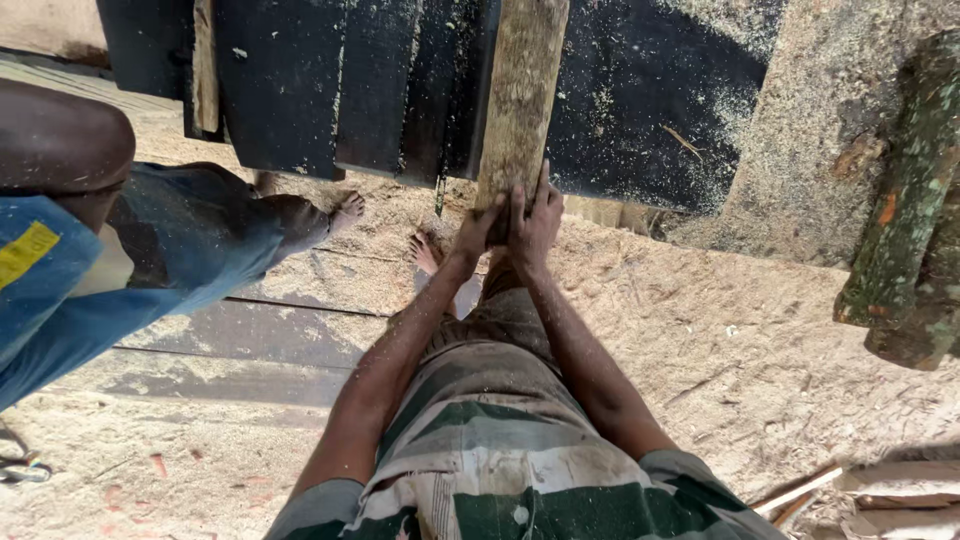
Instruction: The person feeds several wooden logs into a mechanical sawmill, guiding them through the blade with their hands while another person helps position the logs on the platform.
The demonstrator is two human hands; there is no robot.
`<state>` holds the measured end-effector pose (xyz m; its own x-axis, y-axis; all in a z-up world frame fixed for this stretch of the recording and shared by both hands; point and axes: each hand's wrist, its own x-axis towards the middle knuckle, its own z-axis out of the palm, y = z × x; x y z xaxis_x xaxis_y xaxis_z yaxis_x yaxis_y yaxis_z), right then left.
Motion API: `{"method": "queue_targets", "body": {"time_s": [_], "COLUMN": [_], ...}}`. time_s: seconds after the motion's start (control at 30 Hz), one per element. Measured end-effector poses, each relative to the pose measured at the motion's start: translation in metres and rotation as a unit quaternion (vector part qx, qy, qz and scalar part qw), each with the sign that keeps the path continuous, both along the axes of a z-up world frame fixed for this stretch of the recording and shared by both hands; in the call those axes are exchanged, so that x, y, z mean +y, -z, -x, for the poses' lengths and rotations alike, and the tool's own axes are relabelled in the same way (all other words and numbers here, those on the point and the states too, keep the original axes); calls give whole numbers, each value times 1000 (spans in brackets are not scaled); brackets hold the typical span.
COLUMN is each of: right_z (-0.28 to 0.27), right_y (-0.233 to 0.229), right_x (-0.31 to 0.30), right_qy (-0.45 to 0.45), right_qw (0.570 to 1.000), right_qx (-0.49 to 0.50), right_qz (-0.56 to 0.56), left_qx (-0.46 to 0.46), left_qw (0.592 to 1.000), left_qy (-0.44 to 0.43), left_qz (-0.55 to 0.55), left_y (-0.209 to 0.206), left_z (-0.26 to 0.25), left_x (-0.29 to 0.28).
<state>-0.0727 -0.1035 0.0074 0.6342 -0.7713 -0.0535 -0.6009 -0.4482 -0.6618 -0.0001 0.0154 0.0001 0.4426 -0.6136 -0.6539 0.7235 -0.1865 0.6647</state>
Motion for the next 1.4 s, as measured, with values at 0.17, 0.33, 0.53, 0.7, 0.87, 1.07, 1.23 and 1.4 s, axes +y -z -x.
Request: {"method": "queue_targets", "body": {"time_s": [0.17,0.33,0.53,0.7,0.87,1.07,1.23,1.4], "right_z": [-35,-54,-81,-109,-144,-200,-222,-208], "right_y": [11,13,-3,-11,6,33,31,37], "right_x": [-25,-43,-59,-80,-121,-175,-210,-205], "right_qy": [0,7,9,24,27,23,66,-119], "right_qw": [998,997,998,999,999,997,997,961], "right_qx": [-28,-27,-22,-14,-7,5,31,35], "right_qz": [56,67,64,36,33,75,3,246], "left_qx": [-93,-155,-164,-142,-174,-190,-208,-233], "left_qw": [975,977,949,963,953,946,934,912], "left_qy": [115,91,158,89,49,-38,-97,-98], "left_qz": [-163,-117,-219,-211,-244,-261,-273,-324], "left_y": [-26,-16,11,-3,10,42,51,40], "left_z": [-28,-41,-60,-85,-118,-163,-184,-172], "left_x": [-38,-57,-79,-103,-145,-212,-244,-237]}}
